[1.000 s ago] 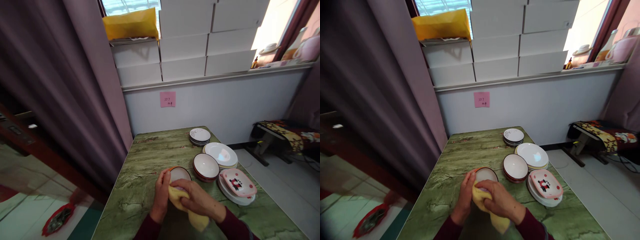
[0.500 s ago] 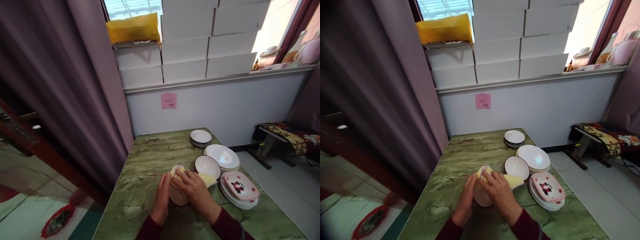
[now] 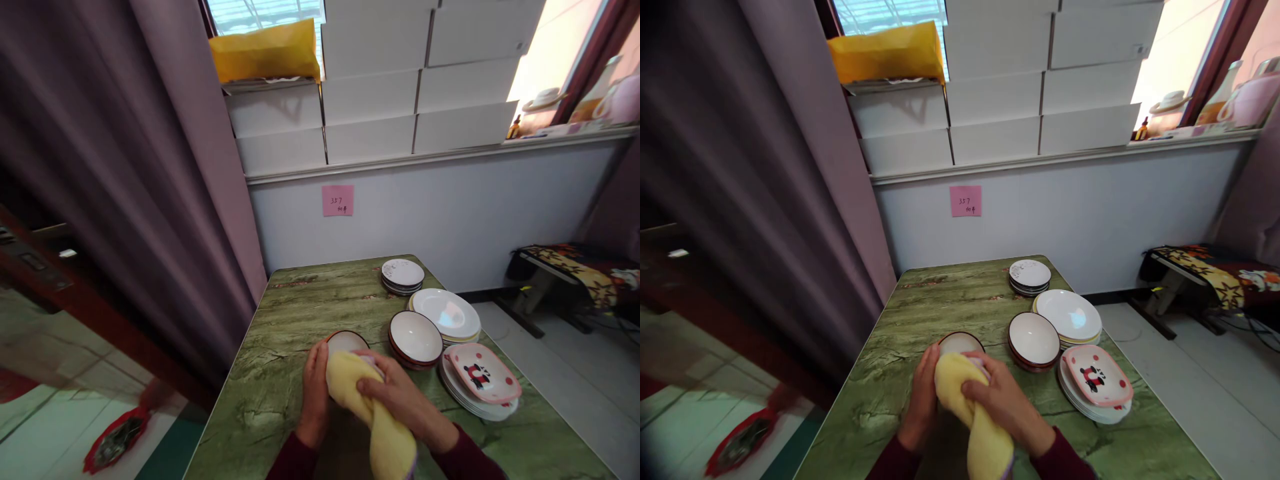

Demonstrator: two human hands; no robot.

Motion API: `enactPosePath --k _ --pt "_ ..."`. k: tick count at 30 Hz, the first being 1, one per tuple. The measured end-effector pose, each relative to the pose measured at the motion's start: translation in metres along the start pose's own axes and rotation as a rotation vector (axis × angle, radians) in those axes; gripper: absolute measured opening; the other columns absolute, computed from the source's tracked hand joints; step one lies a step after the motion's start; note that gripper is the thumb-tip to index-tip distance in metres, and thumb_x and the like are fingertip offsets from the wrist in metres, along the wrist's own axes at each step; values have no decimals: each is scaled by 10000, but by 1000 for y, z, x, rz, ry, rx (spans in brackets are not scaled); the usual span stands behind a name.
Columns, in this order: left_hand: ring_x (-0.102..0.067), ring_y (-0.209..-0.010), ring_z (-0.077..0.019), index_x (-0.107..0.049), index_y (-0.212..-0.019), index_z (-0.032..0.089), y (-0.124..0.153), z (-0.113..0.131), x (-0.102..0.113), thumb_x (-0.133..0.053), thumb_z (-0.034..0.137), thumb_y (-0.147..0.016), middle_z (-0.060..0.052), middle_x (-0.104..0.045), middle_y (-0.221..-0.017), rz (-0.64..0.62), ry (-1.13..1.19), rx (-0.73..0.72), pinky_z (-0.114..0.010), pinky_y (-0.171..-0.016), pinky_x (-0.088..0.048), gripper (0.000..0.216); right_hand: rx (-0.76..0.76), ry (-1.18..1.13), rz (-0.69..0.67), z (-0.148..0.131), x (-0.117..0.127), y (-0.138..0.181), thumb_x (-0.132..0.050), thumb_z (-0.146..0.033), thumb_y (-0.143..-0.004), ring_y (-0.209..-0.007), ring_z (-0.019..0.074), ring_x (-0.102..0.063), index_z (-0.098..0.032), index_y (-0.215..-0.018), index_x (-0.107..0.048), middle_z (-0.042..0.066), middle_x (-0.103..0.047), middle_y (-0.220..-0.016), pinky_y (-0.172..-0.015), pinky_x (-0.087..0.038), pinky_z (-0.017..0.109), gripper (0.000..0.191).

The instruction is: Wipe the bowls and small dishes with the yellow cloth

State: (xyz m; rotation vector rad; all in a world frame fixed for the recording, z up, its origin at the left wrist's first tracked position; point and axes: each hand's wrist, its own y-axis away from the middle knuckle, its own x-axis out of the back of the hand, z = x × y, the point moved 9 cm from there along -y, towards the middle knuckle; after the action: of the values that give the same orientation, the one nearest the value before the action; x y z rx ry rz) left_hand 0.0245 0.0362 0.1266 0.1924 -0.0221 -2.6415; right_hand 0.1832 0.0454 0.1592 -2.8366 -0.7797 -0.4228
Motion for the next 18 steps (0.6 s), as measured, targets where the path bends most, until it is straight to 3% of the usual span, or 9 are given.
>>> enactPosePath --k 3,6,8,10,14,18 --pt "-669 -1005 -271 -719 -1008 181 4 8 -7 -620 536 -829 -96 -746 -1074 -46 20 -7 -370 -892 -530 409 206 243 167 -20 22 2 -560 -138 -795 -1041 251 -649 -216 -1324 -573 88 -682 -1227 -912 -513 390 535" --pt "-670 -1021 -274 -729 -996 192 9 6 -19 -607 514 -842 -102 -747 -1096 -88 15 13 -379 -917 -522 378 449 699 215 -35 7 8 -610 -73 -812 -1095 266 -607 -259 -1248 -625 85 -633 -1329 -936 -486 403 474" --pt "-671 -1034 -273 -729 -989 196 11 4 -26 -609 487 -842 -103 -749 -1084 -107 2 10 -382 -950 -509 348 455 896 225 -29 -8 7 -627 -91 -848 -1008 261 -626 -258 -1215 -632 92 -658 -1287 -853 -503 385 403" --pt "-667 -1055 -269 -723 -1002 197 12 3 -29 -628 449 -834 -102 -747 -1084 -107 -15 -7 -381 -986 -488 318 342 954 248 -17 -15 5 -634 -79 -826 -1009 277 -630 -230 -1240 -609 121 -658 -1278 -839 -507 392 442" --pt "-671 -1054 -279 -706 -1027 191 9 -3 -19 -640 455 -826 -109 -740 -1096 -34 7 9 -388 -953 -507 338 123 644 92 -2 -19 2 -602 -64 -702 -1028 275 -644 -211 -1253 -595 101 -693 -1180 -883 -499 381 570" --pt "-670 -1066 -294 -679 -1087 163 5 -1 -9 -641 521 -821 -136 -726 -1156 -37 49 8 -392 -910 -531 447 1 -16 -141 -6 -5 11 -605 -181 -685 -861 241 -682 -206 -1182 -651 43 -739 -975 -750 -523 322 500"
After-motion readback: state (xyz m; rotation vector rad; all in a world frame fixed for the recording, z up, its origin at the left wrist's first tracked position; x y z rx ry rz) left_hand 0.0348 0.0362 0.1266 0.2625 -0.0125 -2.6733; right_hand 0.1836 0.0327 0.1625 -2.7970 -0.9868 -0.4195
